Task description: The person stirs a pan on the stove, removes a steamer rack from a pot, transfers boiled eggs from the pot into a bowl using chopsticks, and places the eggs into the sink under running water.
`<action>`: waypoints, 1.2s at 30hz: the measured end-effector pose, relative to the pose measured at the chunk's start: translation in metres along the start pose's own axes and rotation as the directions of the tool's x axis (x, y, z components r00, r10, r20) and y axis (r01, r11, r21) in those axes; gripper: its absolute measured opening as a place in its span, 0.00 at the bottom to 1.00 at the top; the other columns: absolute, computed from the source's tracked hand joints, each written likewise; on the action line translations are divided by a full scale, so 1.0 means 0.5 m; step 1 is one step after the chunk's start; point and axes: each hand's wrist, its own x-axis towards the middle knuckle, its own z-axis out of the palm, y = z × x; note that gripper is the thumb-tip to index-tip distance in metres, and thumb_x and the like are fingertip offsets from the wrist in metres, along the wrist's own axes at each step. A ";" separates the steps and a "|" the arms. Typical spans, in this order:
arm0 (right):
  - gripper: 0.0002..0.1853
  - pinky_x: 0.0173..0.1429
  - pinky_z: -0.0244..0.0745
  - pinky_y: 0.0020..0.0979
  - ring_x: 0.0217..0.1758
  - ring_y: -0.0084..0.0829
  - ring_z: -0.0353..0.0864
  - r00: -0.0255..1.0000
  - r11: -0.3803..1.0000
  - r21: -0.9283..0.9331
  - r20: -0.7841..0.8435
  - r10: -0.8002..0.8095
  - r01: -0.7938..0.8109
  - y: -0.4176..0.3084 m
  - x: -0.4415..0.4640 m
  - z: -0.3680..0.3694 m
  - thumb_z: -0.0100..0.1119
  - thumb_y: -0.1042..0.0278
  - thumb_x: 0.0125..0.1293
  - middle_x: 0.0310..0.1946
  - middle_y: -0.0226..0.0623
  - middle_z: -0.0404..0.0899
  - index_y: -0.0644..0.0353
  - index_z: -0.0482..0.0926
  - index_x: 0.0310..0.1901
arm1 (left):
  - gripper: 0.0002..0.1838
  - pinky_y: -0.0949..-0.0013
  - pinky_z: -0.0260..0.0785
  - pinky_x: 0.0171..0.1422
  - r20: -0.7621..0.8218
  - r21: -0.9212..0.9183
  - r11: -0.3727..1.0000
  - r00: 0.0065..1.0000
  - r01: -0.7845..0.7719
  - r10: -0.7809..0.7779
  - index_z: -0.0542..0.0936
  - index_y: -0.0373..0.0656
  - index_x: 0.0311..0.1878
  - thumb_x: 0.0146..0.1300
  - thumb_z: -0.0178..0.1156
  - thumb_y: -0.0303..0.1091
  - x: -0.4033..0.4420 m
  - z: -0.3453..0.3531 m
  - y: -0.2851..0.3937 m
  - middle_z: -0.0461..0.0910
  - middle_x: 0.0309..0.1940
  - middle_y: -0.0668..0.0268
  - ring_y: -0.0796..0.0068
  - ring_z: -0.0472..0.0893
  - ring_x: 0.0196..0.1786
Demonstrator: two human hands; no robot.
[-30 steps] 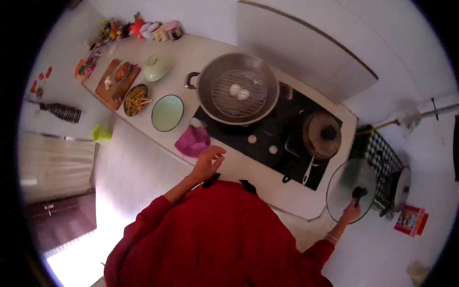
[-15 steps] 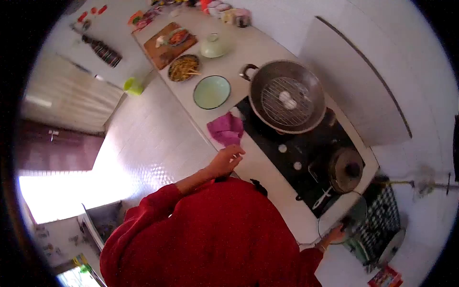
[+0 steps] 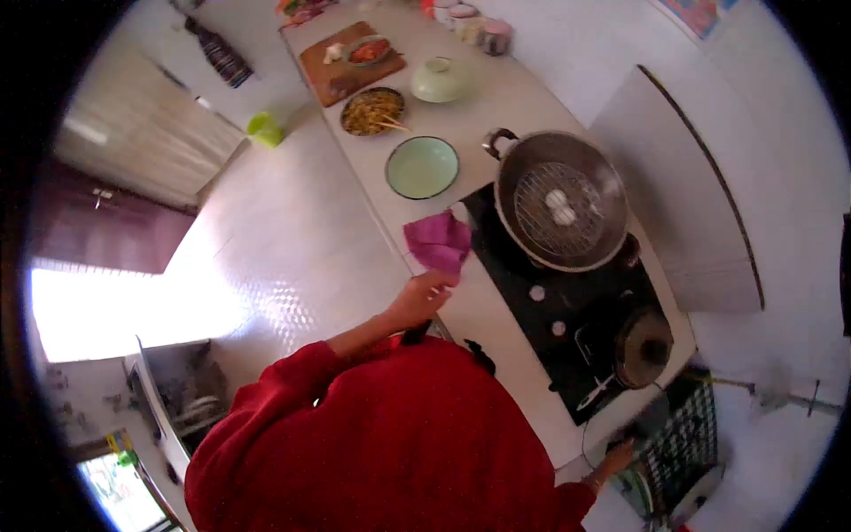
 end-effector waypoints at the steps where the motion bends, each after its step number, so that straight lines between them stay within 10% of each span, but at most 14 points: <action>1: 0.29 0.37 0.74 0.48 0.31 0.43 0.79 0.994 0.999 -0.026 -0.104 -0.044 0.042 0.005 -0.004 -0.012 0.43 0.44 0.66 0.34 0.51 0.80 0.67 0.80 0.41 | 0.11 0.69 0.73 0.42 -0.018 -0.017 1.000 1.000 -0.008 0.008 0.76 0.37 0.44 0.57 0.56 0.23 0.002 -0.005 -0.003 0.78 0.37 0.58 0.68 0.78 0.38; 5: 0.22 0.37 0.75 0.45 0.31 0.42 0.80 0.953 0.993 -0.115 -0.297 -0.061 0.028 -0.111 -0.027 -0.136 0.44 0.51 0.68 0.37 0.46 0.80 0.64 0.80 0.41 | 0.10 0.69 0.73 0.42 0.017 0.008 0.999 0.998 0.053 -0.054 0.76 0.38 0.44 0.58 0.56 0.24 0.020 -0.031 -0.027 0.78 0.35 0.61 0.68 0.79 0.38; 7: 0.22 0.38 0.76 0.43 0.33 0.42 0.81 0.897 0.945 0.258 -0.436 -0.072 0.201 -0.227 -0.046 -0.227 0.47 0.50 0.67 0.37 0.45 0.81 0.63 0.80 0.41 | 0.10 0.69 0.73 0.42 0.050 -0.021 1.000 0.998 0.023 -0.022 0.77 0.39 0.44 0.58 0.56 0.24 0.046 -0.042 -0.047 0.78 0.35 0.61 0.68 0.79 0.38; 11: 0.17 0.40 0.75 0.32 0.33 0.35 0.81 0.845 0.855 0.333 -0.496 -0.200 0.398 -0.514 -0.116 -0.348 0.56 0.57 0.64 0.33 0.42 0.82 0.64 0.80 0.41 | 0.10 0.70 0.72 0.42 0.133 -0.083 0.995 0.989 -0.050 0.060 0.77 0.40 0.44 0.58 0.56 0.24 0.115 -0.092 -0.050 0.78 0.36 0.62 0.69 0.78 0.37; 15: 0.12 0.43 0.73 0.27 0.38 0.28 0.80 0.808 0.393 0.749 -0.314 -0.499 0.534 -0.773 -0.192 -0.309 0.58 0.64 0.62 0.34 0.39 0.82 0.63 0.80 0.41 | 0.10 0.71 0.72 0.41 0.194 -0.114 0.991 0.976 -0.076 0.097 0.76 0.39 0.43 0.57 0.57 0.23 0.173 -0.151 -0.067 0.78 0.38 0.62 0.71 0.78 0.37; 16: 0.11 0.43 0.72 0.27 0.38 0.27 0.80 0.869 0.730 0.476 -0.215 -0.445 0.491 -0.877 -0.247 -0.326 0.59 0.65 0.60 0.35 0.39 0.82 0.63 0.80 0.40 | 0.10 0.72 0.71 0.40 0.186 -0.124 0.989 0.977 -0.081 0.104 0.76 0.39 0.43 0.57 0.57 0.23 0.184 -0.164 -0.073 0.78 0.38 0.62 0.71 0.78 0.37; 18: 0.11 0.41 0.73 0.30 0.34 0.31 0.82 0.824 0.568 0.698 -0.056 -0.564 0.436 -0.983 -0.282 -0.247 0.61 0.65 0.57 0.32 0.41 0.82 0.61 0.80 0.39 | 0.10 0.72 0.71 0.39 0.194 -0.117 0.989 0.975 -0.090 0.111 0.76 0.39 0.43 0.57 0.58 0.23 0.205 -0.196 -0.087 0.78 0.38 0.62 0.71 0.78 0.37; 23: 0.11 0.38 0.73 0.39 0.32 0.44 0.80 0.669 0.677 0.261 0.136 -0.731 0.688 -1.185 -0.356 -0.142 0.62 0.62 0.55 0.27 0.46 0.79 0.62 0.82 0.33 | 0.09 0.72 0.71 0.40 0.227 -0.105 0.993 0.971 -0.056 0.078 0.77 0.38 0.43 0.57 0.58 0.23 0.239 -0.268 -0.097 0.77 0.36 0.62 0.71 0.79 0.37; 36: 0.14 0.35 0.74 0.43 0.27 0.46 0.79 0.769 0.774 0.234 0.137 -0.625 0.588 -1.221 -0.349 -0.003 0.65 0.60 0.52 0.22 0.49 0.77 0.65 0.81 0.22 | 0.08 0.71 0.71 0.41 0.177 -0.132 0.986 0.981 0.097 -0.073 0.76 0.38 0.42 0.58 0.56 0.22 0.217 -0.280 -0.149 0.77 0.37 0.62 0.73 0.78 0.38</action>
